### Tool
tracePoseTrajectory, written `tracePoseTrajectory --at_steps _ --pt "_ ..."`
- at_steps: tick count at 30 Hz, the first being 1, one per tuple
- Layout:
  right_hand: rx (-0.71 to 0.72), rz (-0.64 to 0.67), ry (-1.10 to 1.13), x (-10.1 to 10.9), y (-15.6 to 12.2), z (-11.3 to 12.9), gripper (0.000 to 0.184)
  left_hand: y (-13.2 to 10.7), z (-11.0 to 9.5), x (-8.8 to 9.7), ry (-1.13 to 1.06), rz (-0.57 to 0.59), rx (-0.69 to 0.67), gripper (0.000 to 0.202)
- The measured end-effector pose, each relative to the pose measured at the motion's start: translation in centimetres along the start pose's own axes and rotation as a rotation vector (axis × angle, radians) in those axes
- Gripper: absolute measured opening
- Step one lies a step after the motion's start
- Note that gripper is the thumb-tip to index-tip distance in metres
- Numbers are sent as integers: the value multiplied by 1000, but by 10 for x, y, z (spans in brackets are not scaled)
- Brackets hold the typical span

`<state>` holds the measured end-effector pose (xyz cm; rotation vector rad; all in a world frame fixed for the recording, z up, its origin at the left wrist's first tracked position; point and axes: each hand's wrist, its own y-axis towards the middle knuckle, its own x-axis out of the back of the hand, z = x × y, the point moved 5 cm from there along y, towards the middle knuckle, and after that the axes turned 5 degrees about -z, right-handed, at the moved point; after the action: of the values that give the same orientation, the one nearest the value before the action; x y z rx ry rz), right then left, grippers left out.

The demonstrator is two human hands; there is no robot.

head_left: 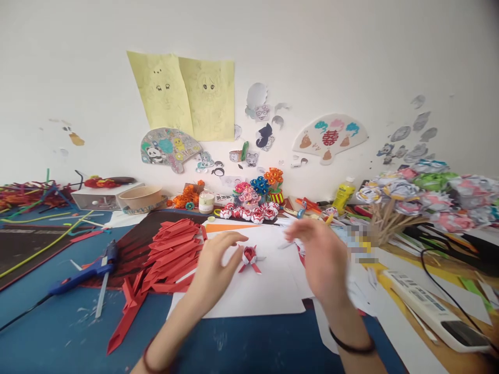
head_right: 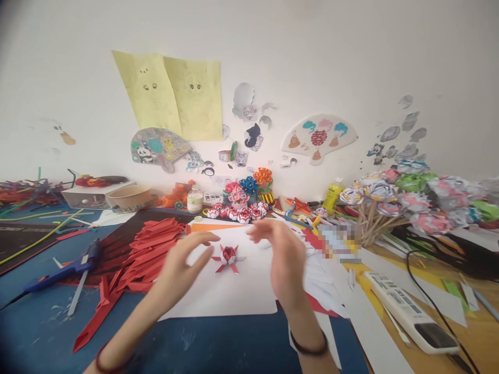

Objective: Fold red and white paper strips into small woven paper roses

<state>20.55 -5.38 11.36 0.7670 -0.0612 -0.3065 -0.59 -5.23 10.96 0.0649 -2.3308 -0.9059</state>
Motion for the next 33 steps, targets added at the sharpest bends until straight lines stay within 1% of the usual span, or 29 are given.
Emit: tracePoseTrajectory --at_steps 1,2,3,4,5,7,8,10,13,15,17,19,21,22,23,24,25,27,28,29,31,33 --pt "-47 34 13 -10 4 -14 30 6 5 -21 105 94 -28 26" --pt "-103 82 17 -21 8 -30 31 11 12 -39 225 157 -45 32" --pt "-173 147 6 -32 11 -48 29 15 20 -56 310 225 -39 41" --pt "-211 192 -23 -41 13 -66 27 18 27 -69 374 285 -32 50" --pt "-239 220 -56 -47 14 -82 25 19 34 -79 420 326 -27 55" --pt "-259 222 -138 -52 14 -108 24 20 45 -90 429 381 -30 57" --pt "-250 226 -178 -52 12 -117 23 20 50 -92 386 393 -28 57" --pt "-221 274 -216 -52 6 -126 24 20 57 -91 243 402 -32 56" --pt "-202 243 -270 -48 -1 -128 29 21 64 -88 -21 404 -8 61" --pt "-224 260 -297 -48 -5 -128 35 23 69 -87 -133 393 -9 63" --pt "-246 314 -335 -51 -7 -126 43 24 74 -86 -160 387 -7 64" --pt "-261 376 -405 -52 -9 -124 46 23 81 -87 -161 413 3 65" --pt "-276 450 -494 -51 -10 -121 41 21 86 -87 -167 446 4 69" --pt "-267 493 -529 -51 -11 -118 37 20 87 -87 -165 458 -2 72" --pt "-266 532 -555 -49 -12 -117 39 19 87 -86 -149 459 -12 74" --pt "-279 560 -564 -47 -13 -116 45 18 85 -83 -115 447 -29 76" --pt "-287 568 -571 -45 -14 -115 52 18 82 -81 -63 436 -51 75" --pt "-286 552 -637 -38 -14 -115 55 19 70 -73 84 380 -141 71" --pt "-279 542 -682 -35 -15 -116 51 19 62 -70 170 347 -199 65" --pt "-271 541 -730 -33 -15 -117 43 19 55 -67 251 325 -254 52" --pt "-257 572 -795 -32 -18 -118 23 15 42 -69 374 362 -411 22" --pt "-237 616 -813 -35 -20 -117 8 10 36 -74 465 379 -545 17"
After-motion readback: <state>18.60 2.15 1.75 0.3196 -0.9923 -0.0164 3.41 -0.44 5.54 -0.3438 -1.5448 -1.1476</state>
